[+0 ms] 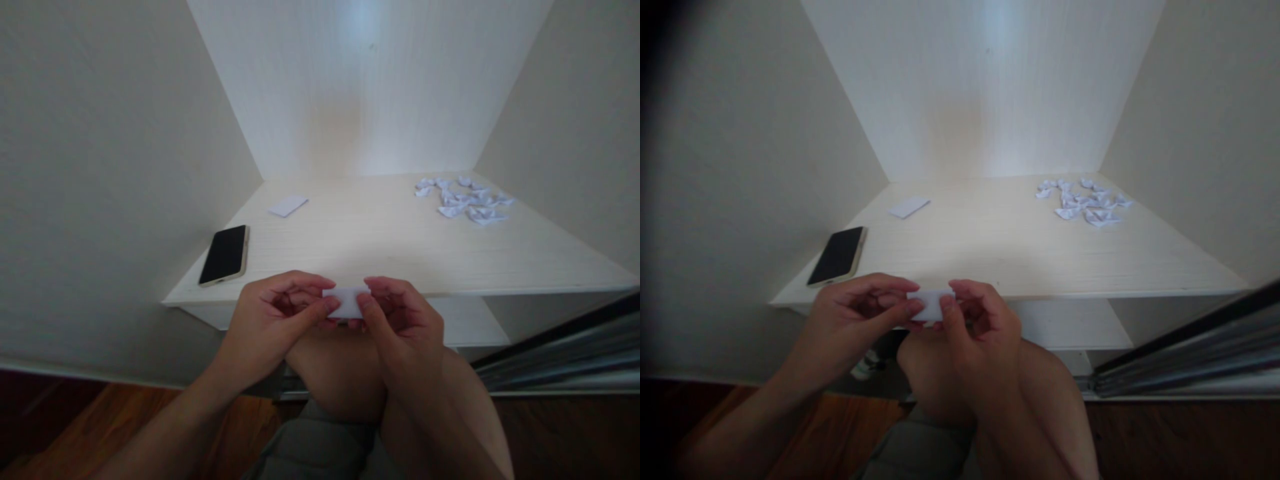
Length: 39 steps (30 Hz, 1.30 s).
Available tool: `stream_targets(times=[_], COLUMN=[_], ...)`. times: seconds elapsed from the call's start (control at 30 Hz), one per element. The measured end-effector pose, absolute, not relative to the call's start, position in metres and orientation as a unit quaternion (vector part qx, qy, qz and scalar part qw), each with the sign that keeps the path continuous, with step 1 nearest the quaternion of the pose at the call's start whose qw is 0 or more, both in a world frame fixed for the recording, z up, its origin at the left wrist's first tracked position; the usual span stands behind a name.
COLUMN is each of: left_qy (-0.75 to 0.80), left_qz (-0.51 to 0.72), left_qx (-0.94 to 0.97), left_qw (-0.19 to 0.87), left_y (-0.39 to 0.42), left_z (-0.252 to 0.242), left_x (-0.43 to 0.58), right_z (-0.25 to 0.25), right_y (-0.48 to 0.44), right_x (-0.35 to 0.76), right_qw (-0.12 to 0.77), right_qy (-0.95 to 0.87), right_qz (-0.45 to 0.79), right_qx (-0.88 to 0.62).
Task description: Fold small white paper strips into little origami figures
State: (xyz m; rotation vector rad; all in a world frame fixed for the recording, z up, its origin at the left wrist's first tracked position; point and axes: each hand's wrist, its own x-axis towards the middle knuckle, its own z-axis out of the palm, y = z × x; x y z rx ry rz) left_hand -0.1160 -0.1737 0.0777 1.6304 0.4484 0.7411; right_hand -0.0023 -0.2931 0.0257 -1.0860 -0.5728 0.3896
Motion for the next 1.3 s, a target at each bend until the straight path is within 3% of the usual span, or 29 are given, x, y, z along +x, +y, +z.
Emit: stream_targets(times=[0.57,0.87,1.3], left_qy=[0.196,0.199,0.228], left_qz=[0.335,0.331,0.264], left_qx=[0.710,0.730,0.744], left_qw=[0.587,0.564,0.570], left_y=[-0.177,-0.178,-0.179], left_z=[0.085,0.087,0.096], left_x=[-0.115,-0.115,-0.119], right_z=[0.026,0.027,0.028], right_y=[-0.293,-0.293,-0.297], right_x=[-0.001,-0.001,0.007], right_qw=[0.785,0.771,0.739], right_qy=[-0.277,-0.302,-0.359], right_qz=[0.115,0.191,0.174], right_qx=[-0.542,-0.526,-0.543])
